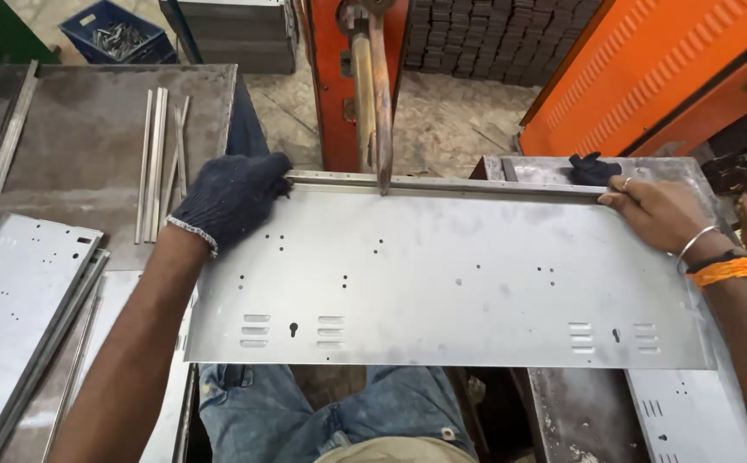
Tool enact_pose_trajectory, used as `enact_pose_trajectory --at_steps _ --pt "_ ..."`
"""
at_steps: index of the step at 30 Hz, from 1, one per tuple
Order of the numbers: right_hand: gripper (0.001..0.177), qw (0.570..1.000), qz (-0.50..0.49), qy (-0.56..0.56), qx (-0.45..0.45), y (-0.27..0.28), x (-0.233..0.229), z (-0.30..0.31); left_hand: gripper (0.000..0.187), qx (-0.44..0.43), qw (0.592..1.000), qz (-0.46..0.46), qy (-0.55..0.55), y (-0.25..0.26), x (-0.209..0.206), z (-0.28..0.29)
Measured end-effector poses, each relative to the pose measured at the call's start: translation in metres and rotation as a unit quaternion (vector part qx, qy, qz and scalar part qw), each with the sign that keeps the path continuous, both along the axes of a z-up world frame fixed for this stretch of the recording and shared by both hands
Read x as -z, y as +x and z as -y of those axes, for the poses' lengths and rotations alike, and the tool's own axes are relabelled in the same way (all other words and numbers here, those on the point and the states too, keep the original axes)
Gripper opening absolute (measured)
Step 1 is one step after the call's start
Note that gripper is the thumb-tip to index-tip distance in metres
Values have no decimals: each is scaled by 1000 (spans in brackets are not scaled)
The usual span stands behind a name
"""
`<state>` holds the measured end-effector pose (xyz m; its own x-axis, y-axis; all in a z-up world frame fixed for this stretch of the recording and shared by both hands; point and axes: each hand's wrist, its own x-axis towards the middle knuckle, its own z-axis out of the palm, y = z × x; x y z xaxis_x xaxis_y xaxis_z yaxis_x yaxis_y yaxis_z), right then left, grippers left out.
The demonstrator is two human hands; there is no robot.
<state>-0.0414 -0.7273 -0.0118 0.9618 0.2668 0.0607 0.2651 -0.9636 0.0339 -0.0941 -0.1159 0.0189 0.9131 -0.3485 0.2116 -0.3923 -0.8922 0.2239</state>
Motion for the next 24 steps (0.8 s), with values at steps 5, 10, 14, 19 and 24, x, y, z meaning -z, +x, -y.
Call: enact_pose_trajectory --at_steps 5,10,14,19,24 --pt "44 1000 17 8 -13 11 23 21 16 -15 1000 -13 -11 -5 -1 1" --pt "37 1000 21 -4 15 18 13 20 19 22 997 9 -75 8 12 -10" --pt "34 999 36 -18 -30 -10 -10 -8 18 31 998 10 -49 -4 8 -1" --pt "35 969 74 36 -231 -5 -35 -106 15 0 1000 -25 -16 3 -1 -2" --pt "36 987 -17 57 -148 0 -20 -139 29 2 998 6 -58 0 9 -3"
